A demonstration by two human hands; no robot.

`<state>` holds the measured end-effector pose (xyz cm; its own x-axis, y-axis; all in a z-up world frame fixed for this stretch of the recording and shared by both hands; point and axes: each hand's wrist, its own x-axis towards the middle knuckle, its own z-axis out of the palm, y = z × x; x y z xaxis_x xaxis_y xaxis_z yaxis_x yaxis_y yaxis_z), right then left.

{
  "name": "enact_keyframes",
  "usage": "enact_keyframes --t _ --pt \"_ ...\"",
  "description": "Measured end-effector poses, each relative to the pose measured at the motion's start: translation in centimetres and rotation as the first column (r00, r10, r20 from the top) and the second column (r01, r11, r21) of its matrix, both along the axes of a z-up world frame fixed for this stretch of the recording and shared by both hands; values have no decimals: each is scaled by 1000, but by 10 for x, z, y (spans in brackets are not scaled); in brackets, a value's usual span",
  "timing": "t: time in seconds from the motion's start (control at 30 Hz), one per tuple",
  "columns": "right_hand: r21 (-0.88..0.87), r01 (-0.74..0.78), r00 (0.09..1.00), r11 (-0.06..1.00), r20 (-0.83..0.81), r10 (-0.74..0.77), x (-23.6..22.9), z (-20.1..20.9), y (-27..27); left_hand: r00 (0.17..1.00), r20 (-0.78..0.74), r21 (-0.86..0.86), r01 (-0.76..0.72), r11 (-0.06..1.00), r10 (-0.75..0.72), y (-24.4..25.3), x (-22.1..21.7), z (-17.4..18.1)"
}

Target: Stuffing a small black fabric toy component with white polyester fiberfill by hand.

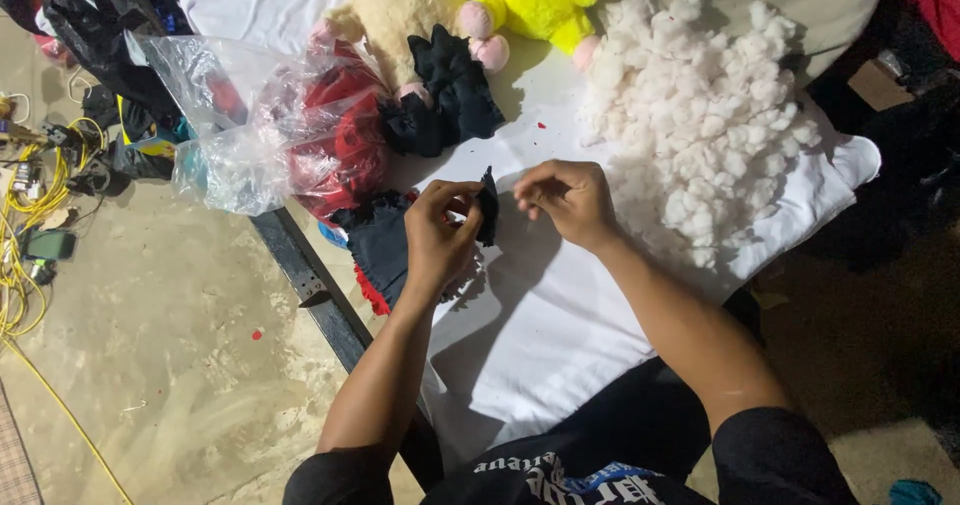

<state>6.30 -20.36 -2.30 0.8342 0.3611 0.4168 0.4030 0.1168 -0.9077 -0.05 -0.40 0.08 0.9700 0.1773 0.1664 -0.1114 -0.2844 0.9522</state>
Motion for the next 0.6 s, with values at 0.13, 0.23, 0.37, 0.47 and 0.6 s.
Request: enact_keyframes --t 0.13,0.23,0.37,0.47,0.6 --pt "-36 32 988 999 150 -26 -1 17 3 999 42 28 -14 1000 12 -6 0 3" --pt "-19 16 994 1000 113 -14 -7 20 9 999 52 -29 3 1000 -1 -9 -1 2" --pt "-51 33 996 998 81 -29 -15 25 17 998 53 -85 22 996 -18 -12 0 0" --pt "-197 129 971 972 226 -84 -15 27 17 998 60 -91 26 995 -21 -13 1 1" --pt "-333 263 877 906 473 -81 -9 26 11 997 82 -51 14 999 -10 -12 4 -6"
